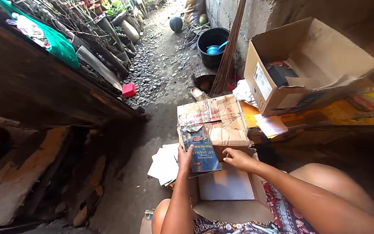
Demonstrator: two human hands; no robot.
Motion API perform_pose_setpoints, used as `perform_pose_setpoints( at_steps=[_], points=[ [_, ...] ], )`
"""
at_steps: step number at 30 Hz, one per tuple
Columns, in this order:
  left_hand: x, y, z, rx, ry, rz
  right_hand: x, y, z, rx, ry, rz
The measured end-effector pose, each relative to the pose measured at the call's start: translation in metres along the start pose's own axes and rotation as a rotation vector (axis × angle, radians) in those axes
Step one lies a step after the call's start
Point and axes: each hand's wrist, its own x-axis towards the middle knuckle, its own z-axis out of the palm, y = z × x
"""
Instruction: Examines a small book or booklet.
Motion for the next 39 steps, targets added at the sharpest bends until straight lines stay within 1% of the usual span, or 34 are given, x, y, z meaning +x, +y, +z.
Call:
perform_pose_setpoints(
  at_steps=[3, 5, 7, 9, 11, 13, 15, 17, 20, 22, 23, 25, 26, 28, 31, 33, 34, 36, 38, 39],
  points=[
    [0.005, -0.001, 0.0, 0.027, 0.003, 0.018, 0.002, -0.003, -0.002, -0.035, -0.011, -0.016],
    [0.005, 0.002, 0.001, 0.005, 0.012, 0.049, 0.005, -0.003, -0.005, -0.012, 0.012, -0.025],
    [0.002, 0.008, 0.001, 0.004, 0.006, 0.113, 0.01, 0.0, -0.013, 0.083, 0.088, -0.059],
    [-0.006, 0.016, -0.002, 0.124, -0.008, 0.228, 0.009, -0.001, -0.027, 0.236, 0.231, -0.105],
    [-0.02, 0.026, -0.007, 0.338, -0.007, 0.437, 0.005, -0.001, -0.042, 0.359, 0.411, -0.164],
    [-0.029, 0.03, -0.01, 0.548, 0.07, 0.749, 0.002, 0.002, -0.052, 0.411, 0.571, -0.244],
    [-0.027, 0.028, -0.013, 0.672, 0.138, 1.027, 0.0, 0.011, -0.059, 0.376, 0.627, -0.328],
    [-0.025, 0.025, -0.01, 0.742, 0.199, 1.191, -0.002, 0.016, -0.059, 0.257, 0.619, -0.442],
    [-0.028, 0.017, 0.002, 0.798, 0.143, 1.273, -0.01, 0.017, -0.049, -0.012, 0.534, -0.568],
    [-0.03, 0.011, 0.012, 0.831, 0.097, 1.297, -0.018, 0.01, -0.036, -0.216, 0.457, -0.581],
    [-0.032, 0.011, 0.016, 0.846, 0.078, 1.307, -0.022, 0.006, -0.029, -0.331, 0.416, -0.55],
    [-0.04, 0.017, 0.021, 0.864, 0.064, 1.348, -0.032, -0.007, -0.018, -0.503, 0.299, -0.411],
    [-0.046, 0.021, 0.023, 0.872, 0.064, 1.375, -0.036, -0.012, -0.015, -0.537, 0.255, -0.324],
    [-0.053, 0.029, 0.028, 0.874, 0.104, 1.413, -0.039, -0.019, -0.012, -0.545, 0.277, -0.209],
    [-0.051, 0.032, 0.039, 0.755, 0.264, 1.392, -0.038, -0.018, -0.008, -0.439, 0.39, -0.184],
    [-0.048, 0.035, 0.046, 0.659, 0.352, 1.279, -0.031, -0.016, -0.008, -0.236, 0.445, -0.134],
    [-0.048, 0.037, 0.047, 0.592, 0.329, 1.184, -0.026, -0.012, -0.01, -0.096, 0.476, -0.106],
    [-0.046, 0.035, 0.047, 0.457, 0.166, 0.902, -0.016, -0.005, -0.015, 0.146, 0.514, -0.052],
    [-0.043, 0.033, 0.045, 0.329, -0.095, 0.576, -0.009, 0.001, -0.021, 0.284, 0.544, -0.01],
    [-0.041, 0.03, 0.045, 0.252, -0.203, 0.454, -0.006, 0.004, -0.022, 0.328, 0.555, 0.008]
  ],
)
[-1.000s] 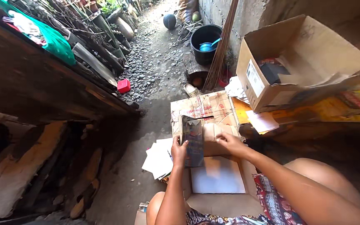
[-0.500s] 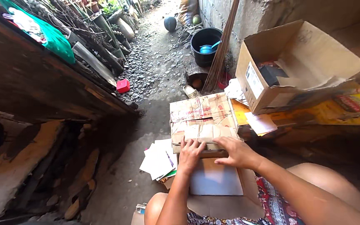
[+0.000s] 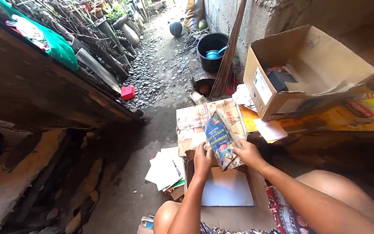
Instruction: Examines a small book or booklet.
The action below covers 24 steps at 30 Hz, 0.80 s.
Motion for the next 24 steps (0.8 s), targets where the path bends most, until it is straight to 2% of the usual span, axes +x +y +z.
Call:
perform_pose_setpoints(
  at_steps=[2, 5, 12, 15, 18, 24],
  points=[
    [-0.001, -0.009, 0.006, -0.158, -0.132, -0.114, 0.003, 0.004, 0.001, 0.055, 0.014, 0.036],
    [-0.005, -0.018, 0.015, -0.21, -0.26, -0.164, 0.002, 0.004, 0.003, 0.098, 0.01, 0.062],
    [-0.013, -0.022, 0.025, 0.072, -0.513, -0.039, 0.006, 0.011, -0.002, 0.004, -0.062, 0.14],
    [-0.015, -0.026, 0.031, 0.223, -0.494, 0.006, 0.011, 0.024, -0.008, -0.149, -0.114, 0.167],
    [-0.015, -0.029, 0.038, 0.343, -0.446, 0.042, 0.014, 0.04, -0.013, -0.192, -0.166, 0.22],
    [-0.019, -0.024, 0.052, 0.419, -0.345, 0.165, 0.01, 0.062, -0.009, 0.012, -0.253, 0.46]
  ],
)
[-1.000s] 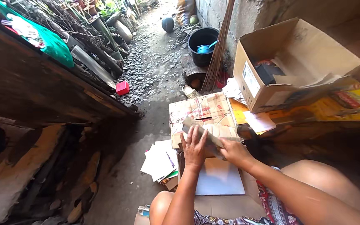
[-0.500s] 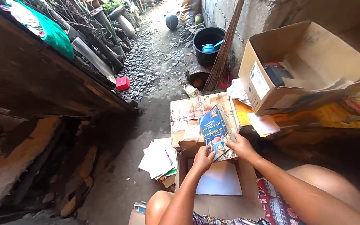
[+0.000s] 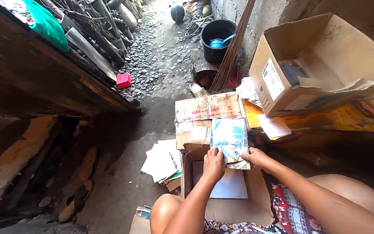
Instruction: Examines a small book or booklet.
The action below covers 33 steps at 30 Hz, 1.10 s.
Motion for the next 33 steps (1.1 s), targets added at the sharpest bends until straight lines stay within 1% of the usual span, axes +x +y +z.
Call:
perform_pose_setpoints(
  at_steps=[4, 7, 9, 12, 13, 17, 20, 22, 28, 33],
  points=[
    [0.004, 0.002, 0.0, -0.091, -0.039, 0.015, 0.001, -0.001, 0.001, 0.012, -0.014, -0.015],
    [0.005, -0.001, 0.0, -0.1, -0.076, 0.083, 0.003, -0.003, 0.001, -0.007, -0.008, -0.04],
    [0.002, -0.004, 0.002, -0.059, -0.049, 0.207, 0.005, -0.003, 0.002, -0.005, -0.01, -0.041],
    [-0.002, -0.01, 0.013, 0.083, 0.112, 0.461, 0.007, -0.003, 0.004, -0.004, -0.004, -0.03],
    [-0.003, -0.01, 0.014, 0.131, 0.116, 0.499, 0.008, -0.002, 0.005, -0.006, 0.001, -0.025],
    [-0.008, -0.002, 0.012, 0.251, 0.002, 0.49, 0.009, -0.003, 0.008, -0.004, 0.024, -0.01],
    [-0.008, 0.004, 0.013, 0.266, -0.115, 0.43, 0.011, -0.002, 0.008, -0.043, 0.031, -0.009],
    [-0.006, 0.003, 0.016, 0.241, -0.157, 0.397, 0.011, -0.001, 0.009, -0.074, 0.032, -0.017],
    [-0.006, 0.002, 0.012, 0.127, -0.213, 0.322, 0.006, -0.006, 0.008, -0.138, 0.026, -0.066],
    [-0.005, -0.002, 0.015, 0.146, -0.149, 0.371, 0.002, -0.01, 0.008, -0.194, 0.041, -0.086]
  ],
)
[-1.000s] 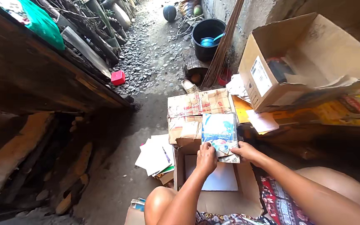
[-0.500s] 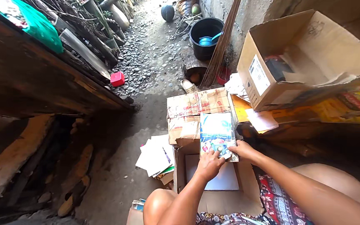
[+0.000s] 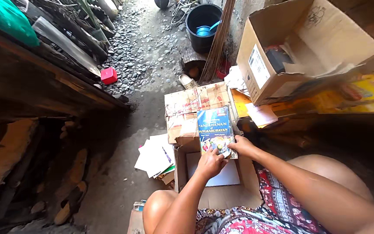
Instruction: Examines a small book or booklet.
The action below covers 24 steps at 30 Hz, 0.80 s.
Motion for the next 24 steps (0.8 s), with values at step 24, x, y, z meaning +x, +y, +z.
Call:
perform_pose_setpoints(
  at_steps=[24],
  points=[
    [0.0, 0.002, -0.018, -0.2, 0.037, -0.148, -0.008, -0.014, 0.0, -0.076, 0.094, -0.108]
  ],
)
